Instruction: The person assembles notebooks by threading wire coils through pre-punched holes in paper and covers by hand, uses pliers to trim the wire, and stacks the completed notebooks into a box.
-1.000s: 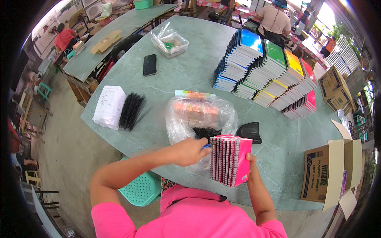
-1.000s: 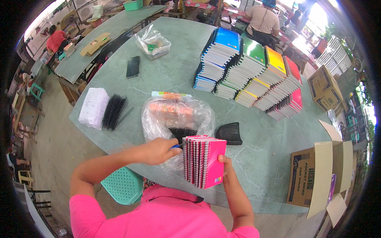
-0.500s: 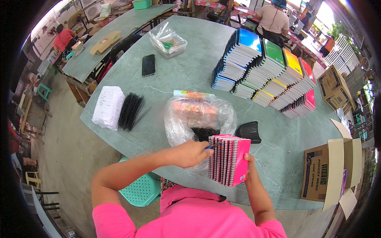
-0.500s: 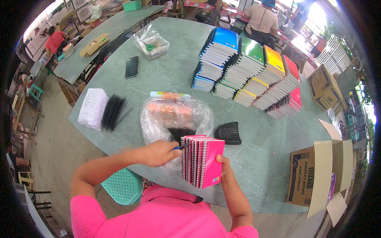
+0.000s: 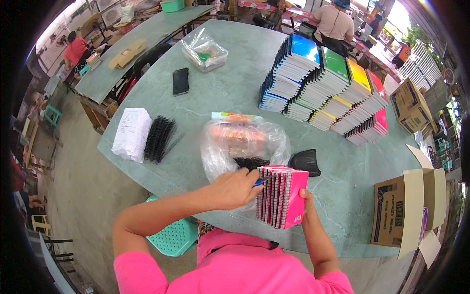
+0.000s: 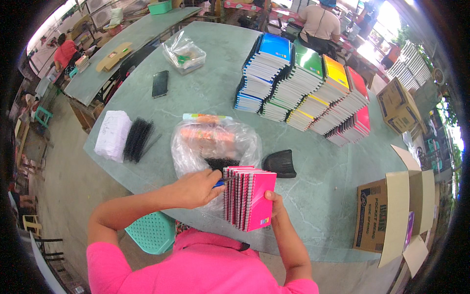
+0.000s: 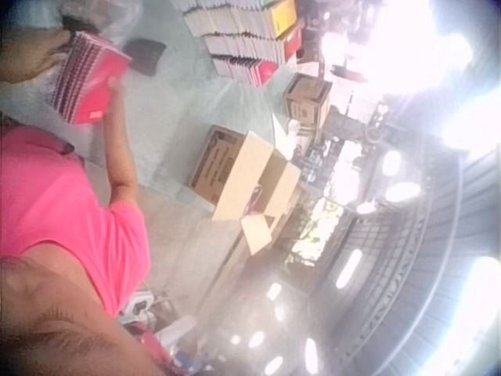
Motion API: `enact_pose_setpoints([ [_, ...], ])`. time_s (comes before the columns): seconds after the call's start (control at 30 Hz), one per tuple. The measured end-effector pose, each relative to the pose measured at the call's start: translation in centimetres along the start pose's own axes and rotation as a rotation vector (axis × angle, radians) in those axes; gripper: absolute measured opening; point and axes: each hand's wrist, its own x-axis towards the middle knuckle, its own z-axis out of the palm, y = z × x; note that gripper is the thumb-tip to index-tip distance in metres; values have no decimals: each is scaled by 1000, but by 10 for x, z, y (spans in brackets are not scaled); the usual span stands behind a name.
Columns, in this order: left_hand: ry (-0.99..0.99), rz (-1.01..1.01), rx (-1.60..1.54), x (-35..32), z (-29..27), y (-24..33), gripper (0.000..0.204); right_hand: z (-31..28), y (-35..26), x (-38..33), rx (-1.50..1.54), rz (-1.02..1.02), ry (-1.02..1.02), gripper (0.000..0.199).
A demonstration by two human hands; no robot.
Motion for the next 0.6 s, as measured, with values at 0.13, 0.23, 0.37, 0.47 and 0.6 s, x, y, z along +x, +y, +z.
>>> enact_pose_setpoints([
  [0.13,-472,-130,-432,12,-20,-13,45,6,-5,-1,-43,0,42,65],
  [0.23,-618,-373,-1134,10,-19,-11,44,8,-6,-1,-24,28,15,64],
  [0.37,-711,-418,-1186,14,-23,-9,43,5,-3,-2,-24,35,16,65],
  [0.47,-460,-289,-727,11,-19,-2,44,9,-3,-2,-24,27,31,65],
  [0.6,-281,-23,-314,12,-15,-8,47,3,-5,0,-41,51,44,66],
])
